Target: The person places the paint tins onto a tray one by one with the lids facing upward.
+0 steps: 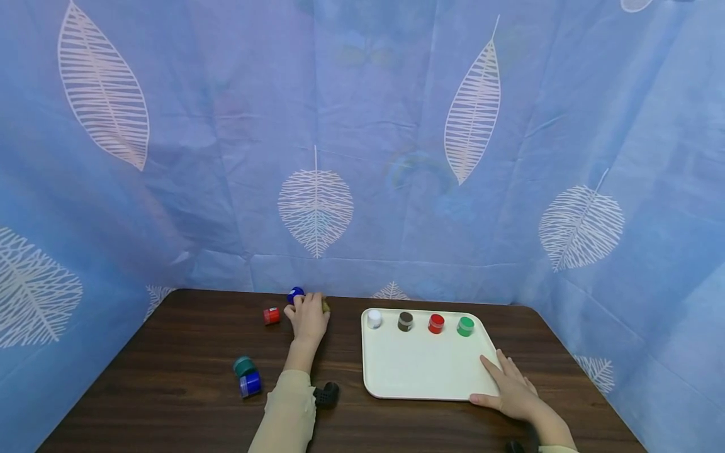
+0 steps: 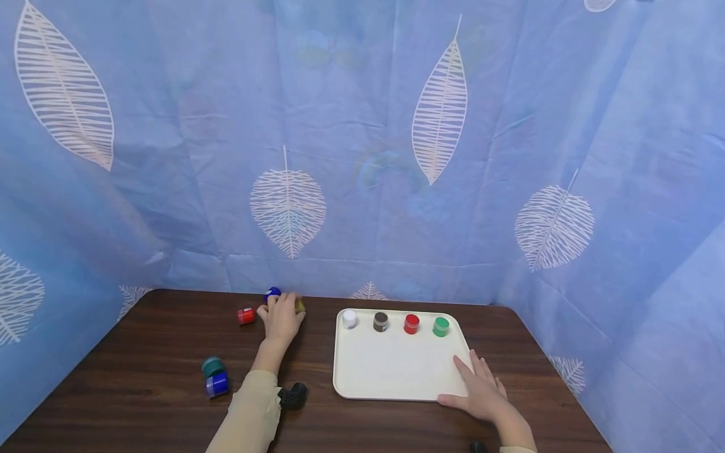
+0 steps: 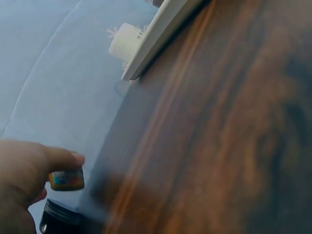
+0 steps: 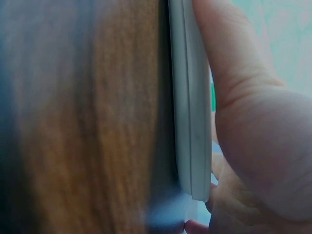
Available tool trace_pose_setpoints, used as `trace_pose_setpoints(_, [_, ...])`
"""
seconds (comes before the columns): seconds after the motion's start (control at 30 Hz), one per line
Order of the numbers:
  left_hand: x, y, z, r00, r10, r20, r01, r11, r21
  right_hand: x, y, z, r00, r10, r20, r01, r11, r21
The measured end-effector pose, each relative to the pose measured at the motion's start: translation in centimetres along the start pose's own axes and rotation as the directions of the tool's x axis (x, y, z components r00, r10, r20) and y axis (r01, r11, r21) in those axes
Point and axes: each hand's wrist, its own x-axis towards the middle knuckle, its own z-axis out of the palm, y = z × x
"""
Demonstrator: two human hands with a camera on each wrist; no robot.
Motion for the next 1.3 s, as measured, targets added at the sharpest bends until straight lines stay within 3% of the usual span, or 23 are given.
trace_pose_setpoints(0.23, [0.1, 1.0, -0.5, 1.0, -0.016, -0.018, 0.014, 0.994, -0.111, 0.2, 0.0, 0.0, 1.0, 0.01, 0.013, -0.01, 1.0, -0.004])
trace_pose_setpoints(0.37, [0.0, 2.1, -0.6, 0.999, 0.006, -0.042, -0.012, 0.988, -0.152, 0.2, 0.0, -0.1, 1.0, 0.012, 0.016, -0.012, 1.0, -0.002])
trace_pose_setpoints(0.83, [-1.5, 6.1, -0.7, 0.987, 0.134, -0.083, -0.146, 0.978, -0.15, 0.2, -0.1, -0.3, 0.999, 0.018, 0.04, -0.018, 1.0, 0.001])
trace_pose_setpoints(1.03, [-2.2, 7.9, -0.8, 0.98, 0.186, -0.068, -0.196, 0.964, -0.18, 0.3, 0.2, -0.1, 0.999, 0.019, 0.037, -0.019, 1.0, 0.001])
trace_pose_setpoints(1.3, [-3.2, 10.3, -0.7, 0.962, 0.27, -0.031, -0.271, 0.95, -0.155, 0.5, 0.3, 0.0, 0.999, 0.023, 0.033, -0.023, 1.0, -0.002])
